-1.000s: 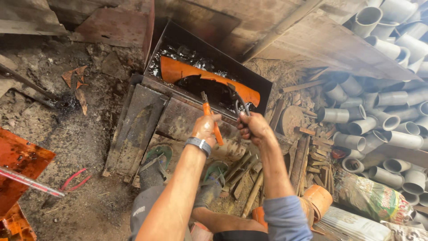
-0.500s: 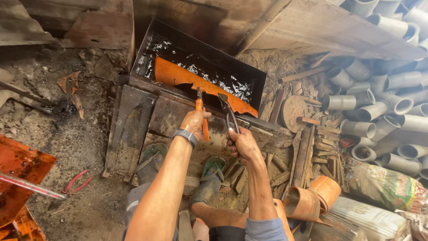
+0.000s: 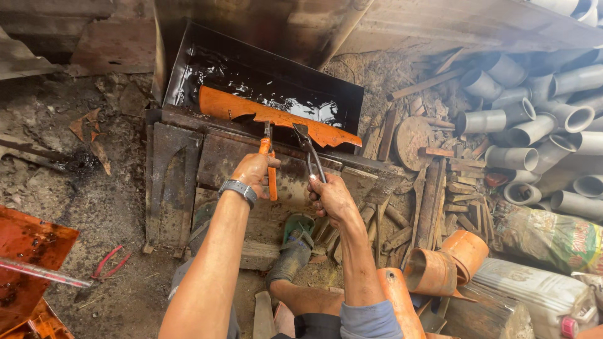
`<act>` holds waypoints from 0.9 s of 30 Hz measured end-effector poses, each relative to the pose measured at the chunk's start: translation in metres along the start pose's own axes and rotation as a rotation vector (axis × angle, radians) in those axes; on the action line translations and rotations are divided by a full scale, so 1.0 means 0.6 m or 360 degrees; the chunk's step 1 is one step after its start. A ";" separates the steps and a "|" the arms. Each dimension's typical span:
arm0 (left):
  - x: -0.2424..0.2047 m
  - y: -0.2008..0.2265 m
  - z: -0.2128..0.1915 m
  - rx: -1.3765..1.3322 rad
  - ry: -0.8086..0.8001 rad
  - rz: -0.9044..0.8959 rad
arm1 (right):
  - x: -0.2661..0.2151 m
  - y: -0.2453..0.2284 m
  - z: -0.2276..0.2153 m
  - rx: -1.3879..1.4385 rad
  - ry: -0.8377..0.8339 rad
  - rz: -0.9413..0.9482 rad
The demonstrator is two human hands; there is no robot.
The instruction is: The person uses pliers to handle a flexible orange sheet, dipping it into a black liquid bath to coat it. The person then transfers the coated sheet to a flat surface and uses pliers to smooth and spread the coating evenly across the material.
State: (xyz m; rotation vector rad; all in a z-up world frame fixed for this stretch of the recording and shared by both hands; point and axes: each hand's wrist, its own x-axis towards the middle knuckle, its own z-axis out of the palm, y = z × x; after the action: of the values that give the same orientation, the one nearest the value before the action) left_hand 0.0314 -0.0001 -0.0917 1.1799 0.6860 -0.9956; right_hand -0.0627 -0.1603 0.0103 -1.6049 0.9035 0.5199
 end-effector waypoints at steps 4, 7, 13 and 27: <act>0.014 -0.002 -0.008 -0.0032 0.0015 0.0011 | -0.015 0.006 -0.004 -0.0056 0.0000 0.0000; 0.029 -0.011 -0.012 -0.0061 0.0036 0.0017 | -0.026 0.014 -0.012 -0.0053 -0.0031 -0.0038; 0.041 -0.025 0.004 -0.0401 -0.0097 0.0333 | -0.025 0.031 -0.014 0.0145 -0.0145 0.0032; 0.031 -0.007 0.038 -0.0318 0.0032 0.0520 | 0.071 0.068 0.012 0.0773 -0.0027 -0.0026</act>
State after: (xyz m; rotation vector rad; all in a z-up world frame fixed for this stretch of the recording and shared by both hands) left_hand 0.0342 -0.0274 -0.1035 1.0843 0.5714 -0.6276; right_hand -0.0679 -0.1669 -0.0485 -1.1630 0.9196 0.2728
